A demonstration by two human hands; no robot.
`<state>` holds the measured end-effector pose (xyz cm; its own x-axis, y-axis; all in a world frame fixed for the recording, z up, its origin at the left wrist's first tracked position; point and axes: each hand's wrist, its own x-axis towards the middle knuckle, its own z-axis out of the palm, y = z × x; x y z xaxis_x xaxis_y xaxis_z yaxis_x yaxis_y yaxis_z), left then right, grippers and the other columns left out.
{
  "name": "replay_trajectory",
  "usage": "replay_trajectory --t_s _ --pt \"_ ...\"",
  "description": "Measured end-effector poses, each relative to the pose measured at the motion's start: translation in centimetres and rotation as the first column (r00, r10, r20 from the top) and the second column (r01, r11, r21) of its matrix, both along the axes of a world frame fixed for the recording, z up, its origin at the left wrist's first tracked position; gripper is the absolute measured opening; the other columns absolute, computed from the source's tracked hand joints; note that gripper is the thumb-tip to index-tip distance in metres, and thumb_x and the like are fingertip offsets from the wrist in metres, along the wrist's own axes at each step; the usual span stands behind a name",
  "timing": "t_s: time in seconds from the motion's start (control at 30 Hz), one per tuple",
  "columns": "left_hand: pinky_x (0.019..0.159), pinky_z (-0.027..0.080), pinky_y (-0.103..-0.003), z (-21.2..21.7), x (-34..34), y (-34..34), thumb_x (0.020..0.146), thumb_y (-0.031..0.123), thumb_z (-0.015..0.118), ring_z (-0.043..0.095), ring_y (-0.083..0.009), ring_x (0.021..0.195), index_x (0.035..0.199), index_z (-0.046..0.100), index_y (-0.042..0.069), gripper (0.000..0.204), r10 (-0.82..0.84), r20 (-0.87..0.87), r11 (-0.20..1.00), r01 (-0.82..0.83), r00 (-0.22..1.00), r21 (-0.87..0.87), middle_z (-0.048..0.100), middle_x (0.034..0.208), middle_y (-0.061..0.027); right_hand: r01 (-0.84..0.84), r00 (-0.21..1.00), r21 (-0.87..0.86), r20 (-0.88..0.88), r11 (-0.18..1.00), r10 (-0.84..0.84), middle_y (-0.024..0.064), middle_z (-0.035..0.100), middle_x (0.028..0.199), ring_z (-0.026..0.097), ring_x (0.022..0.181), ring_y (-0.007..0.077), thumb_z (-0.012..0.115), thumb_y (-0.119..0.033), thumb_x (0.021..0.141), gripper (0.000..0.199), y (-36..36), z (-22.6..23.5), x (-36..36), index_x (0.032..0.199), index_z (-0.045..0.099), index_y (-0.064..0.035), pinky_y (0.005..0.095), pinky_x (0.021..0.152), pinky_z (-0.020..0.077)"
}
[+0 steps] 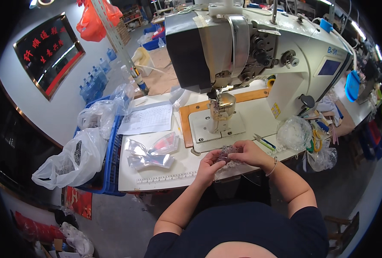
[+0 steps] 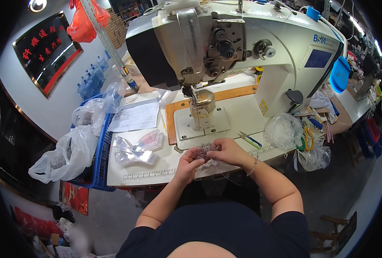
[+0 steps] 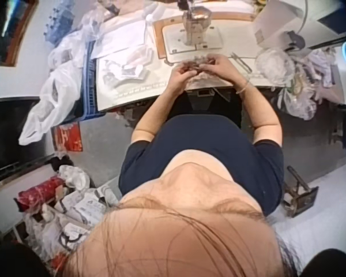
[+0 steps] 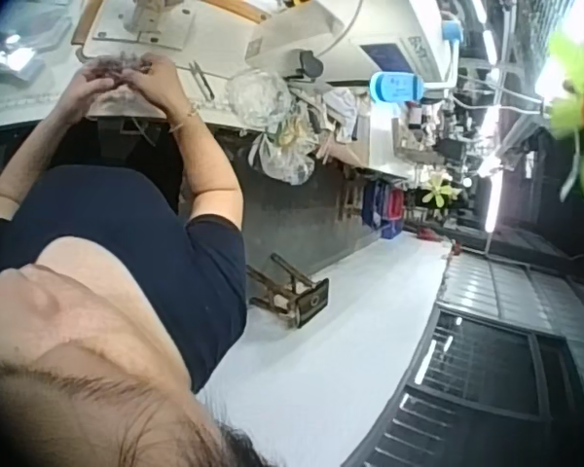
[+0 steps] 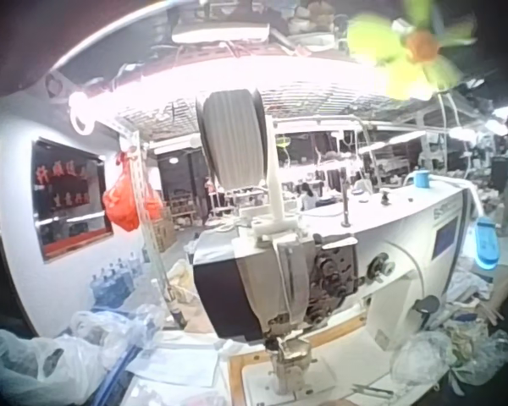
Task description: The person handles small, shiny, silver-colored fabric pieces, likely hair bows, at a sewing station. They repeatedly fold and align the pieces by hand, then place them under the presser foot of a sewing machine to stitch them. The person removes the stitched items and repeats the process with new pieces from a nearby pile.
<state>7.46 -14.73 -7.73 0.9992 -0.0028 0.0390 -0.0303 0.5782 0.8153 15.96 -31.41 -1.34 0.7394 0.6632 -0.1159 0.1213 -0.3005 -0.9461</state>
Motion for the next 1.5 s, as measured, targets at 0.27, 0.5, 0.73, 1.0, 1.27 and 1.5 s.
replay_trajectory --t_s 0.27,0.5,0.73,1.0,1.27,1.5 --pt "0.083 0.046 -0.030 -0.9 0.2 0.0 0.076 -0.006 0.058 0.057 -0.0175 0.095 0.109 0.048 0.001 0.035 0.049 -0.002 0.991 -0.048 0.999 0.124 0.058 0.103 -0.0100 0.068 0.998 0.085 -0.005 0.994 -0.068 0.0002 0.053 0.060 0.047 0.056 0.0063 0.068 -0.016 0.073 0.019 0.2 -2.6 -0.1 0.071 0.057 -0.0005 0.0227 0.052 0.0392" --pt "0.080 0.046 -0.028 -1.0 0.3 0.3 0.076 -0.006 0.058 0.058 -0.0166 0.092 0.106 0.050 0.001 0.031 0.091 -0.001 0.984 -0.090 0.996 0.156 0.059 0.101 -0.0094 0.120 0.987 0.103 -0.116 0.987 -0.108 0.0016 0.056 0.065 0.052 0.058 0.0066 0.072 -0.012 0.071 0.021 0.4 -2.1 -0.3 0.079 0.057 0.0007 0.0213 0.052 0.0421" --pt "0.083 0.045 -0.027 -0.4 -0.1 0.3 0.077 -0.004 0.057 0.056 -0.0142 0.092 0.105 0.052 0.001 0.029 0.028 -0.017 0.995 -0.026 0.999 0.100 0.060 0.100 -0.0076 0.043 0.963 0.102 -0.270 0.994 -0.014 0.0015 0.058 0.070 0.053 0.060 0.0062 0.073 -0.008 0.069 0.024 -0.3 -1.5 0.4 0.087 0.059 0.0009 0.0197 0.054 0.0427" --pt "0.084 0.045 -0.028 0.3 -0.5 0.1 0.077 -0.003 0.058 0.057 -0.0155 0.092 0.106 0.052 0.000 0.030 -0.011 -0.050 0.998 0.014 0.999 0.062 0.060 0.100 -0.0086 -0.034 0.907 0.213 -0.405 0.976 0.120 -0.0014 0.059 0.070 0.052 0.060 0.0048 0.071 -0.007 0.072 0.016 -0.5 -1.8 0.8 0.083 0.062 -0.0021 0.0180 0.054 0.0414" --pt "0.083 0.048 -0.033 1.0 -0.6 -0.1 0.080 -0.002 0.056 0.058 -0.0187 0.093 0.109 0.050 0.002 0.030 -0.007 -0.046 0.995 0.012 0.999 0.097 0.060 0.102 -0.0107 -0.030 0.946 0.141 -0.315 0.989 0.074 -0.0035 0.051 0.059 0.043 0.054 0.0036 0.074 -0.013 0.070 0.022 -0.7 -0.6 0.7 0.065 0.054 -0.0069 0.0193 0.046 0.0306" --pt "0.078 0.050 -0.030 0.4 -0.6 0.1 0.083 0.003 0.055 0.062 -0.0186 0.084 0.102 0.054 -0.002 0.020 -0.025 -0.102 0.992 0.037 0.994 0.120 0.062 0.095 -0.0116 -0.086 0.910 0.227 -0.378 0.970 0.169 -0.0020 0.056 0.067 0.048 0.058 0.0040 0.072 -0.013 0.073 0.015 -1.3 -1.6 1.1 0.075 0.060 -0.0054 0.0182 0.051 0.0361"
